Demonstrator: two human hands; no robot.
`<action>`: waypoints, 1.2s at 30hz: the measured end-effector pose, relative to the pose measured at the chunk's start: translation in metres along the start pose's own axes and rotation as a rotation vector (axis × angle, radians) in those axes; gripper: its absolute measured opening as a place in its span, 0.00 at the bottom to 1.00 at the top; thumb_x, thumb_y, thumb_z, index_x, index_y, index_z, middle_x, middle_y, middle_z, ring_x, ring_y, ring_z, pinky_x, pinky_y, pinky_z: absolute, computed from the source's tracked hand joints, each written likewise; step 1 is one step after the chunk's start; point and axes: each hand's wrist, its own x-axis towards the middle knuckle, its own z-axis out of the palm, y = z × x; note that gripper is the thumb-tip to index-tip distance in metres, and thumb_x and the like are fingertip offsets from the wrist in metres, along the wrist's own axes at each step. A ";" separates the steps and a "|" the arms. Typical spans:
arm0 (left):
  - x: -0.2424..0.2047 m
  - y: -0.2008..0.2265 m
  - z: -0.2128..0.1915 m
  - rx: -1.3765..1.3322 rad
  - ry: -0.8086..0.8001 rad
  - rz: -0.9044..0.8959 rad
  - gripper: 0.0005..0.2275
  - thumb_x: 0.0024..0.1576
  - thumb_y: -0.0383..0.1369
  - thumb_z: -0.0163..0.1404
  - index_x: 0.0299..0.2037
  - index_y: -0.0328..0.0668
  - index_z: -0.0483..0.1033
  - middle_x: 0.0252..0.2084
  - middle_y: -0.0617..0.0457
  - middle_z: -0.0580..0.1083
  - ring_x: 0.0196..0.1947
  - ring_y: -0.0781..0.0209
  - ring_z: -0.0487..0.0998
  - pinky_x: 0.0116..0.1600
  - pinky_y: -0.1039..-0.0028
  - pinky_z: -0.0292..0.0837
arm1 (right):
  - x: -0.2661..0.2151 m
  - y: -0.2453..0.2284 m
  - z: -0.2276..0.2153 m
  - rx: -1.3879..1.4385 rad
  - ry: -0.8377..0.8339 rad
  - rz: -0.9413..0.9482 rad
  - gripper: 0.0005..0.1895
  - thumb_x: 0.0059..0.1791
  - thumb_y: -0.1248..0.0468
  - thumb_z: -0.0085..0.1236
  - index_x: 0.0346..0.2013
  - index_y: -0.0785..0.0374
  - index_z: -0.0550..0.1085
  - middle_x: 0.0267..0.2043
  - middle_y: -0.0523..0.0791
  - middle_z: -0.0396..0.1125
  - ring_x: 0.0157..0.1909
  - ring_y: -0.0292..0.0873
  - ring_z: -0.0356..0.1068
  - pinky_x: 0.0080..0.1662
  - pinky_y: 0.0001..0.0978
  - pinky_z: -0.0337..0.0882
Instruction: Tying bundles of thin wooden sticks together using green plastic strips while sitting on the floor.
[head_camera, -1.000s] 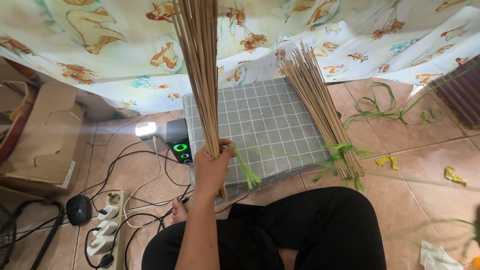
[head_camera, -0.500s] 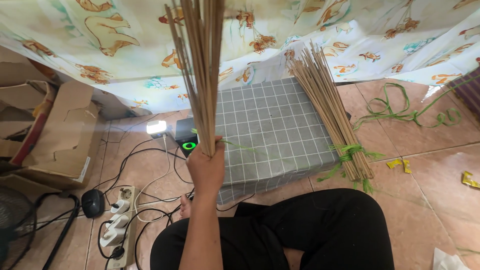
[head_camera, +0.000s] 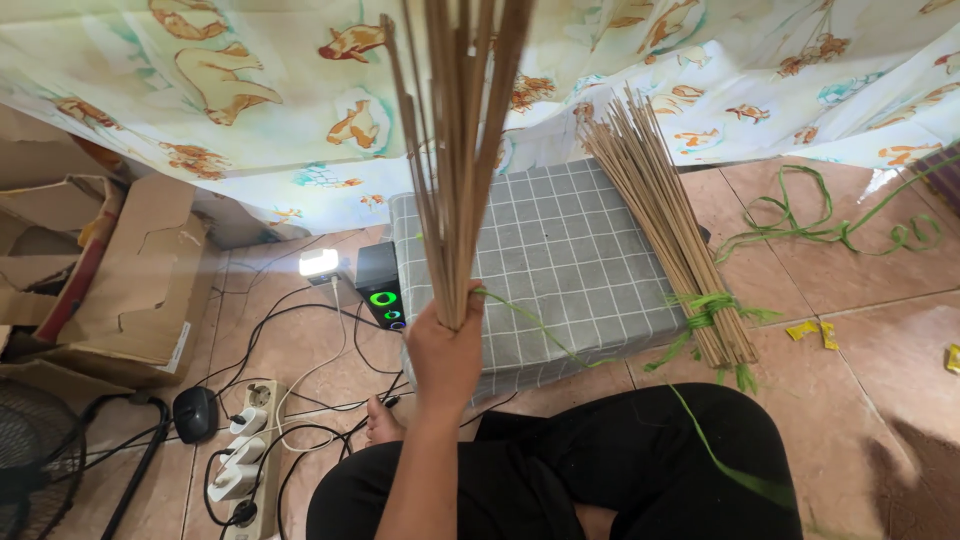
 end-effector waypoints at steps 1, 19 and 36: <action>-0.004 0.003 0.004 -0.013 -0.068 0.057 0.08 0.54 0.31 0.56 0.41 0.44 0.86 0.24 0.54 0.80 0.20 0.64 0.75 0.29 0.72 0.72 | -0.013 -0.082 -0.043 -0.017 0.000 0.037 0.18 0.54 0.62 0.66 0.58 0.66 0.82 0.60 0.50 0.77 0.59 0.52 0.77 0.62 0.41 0.76; -0.001 0.004 0.049 -0.310 -0.194 -0.061 0.09 0.60 0.34 0.56 0.47 0.45 0.85 0.12 0.52 0.70 0.16 0.65 0.67 0.26 0.74 0.68 | 0.077 -0.359 0.003 1.577 -0.294 0.429 0.12 0.56 0.75 0.44 0.46 0.68 0.76 0.33 0.51 0.71 0.26 0.43 0.71 0.31 0.30 0.69; -0.016 -0.012 0.077 -0.677 -0.284 -0.286 0.22 0.67 0.45 0.45 0.20 0.43 0.69 0.09 0.55 0.63 0.12 0.64 0.71 0.35 0.70 0.81 | 0.077 -0.369 -0.006 1.265 -0.993 -0.015 0.12 0.41 0.68 0.64 0.38 0.67 0.79 0.34 0.48 0.74 0.43 0.46 0.72 0.46 0.44 0.73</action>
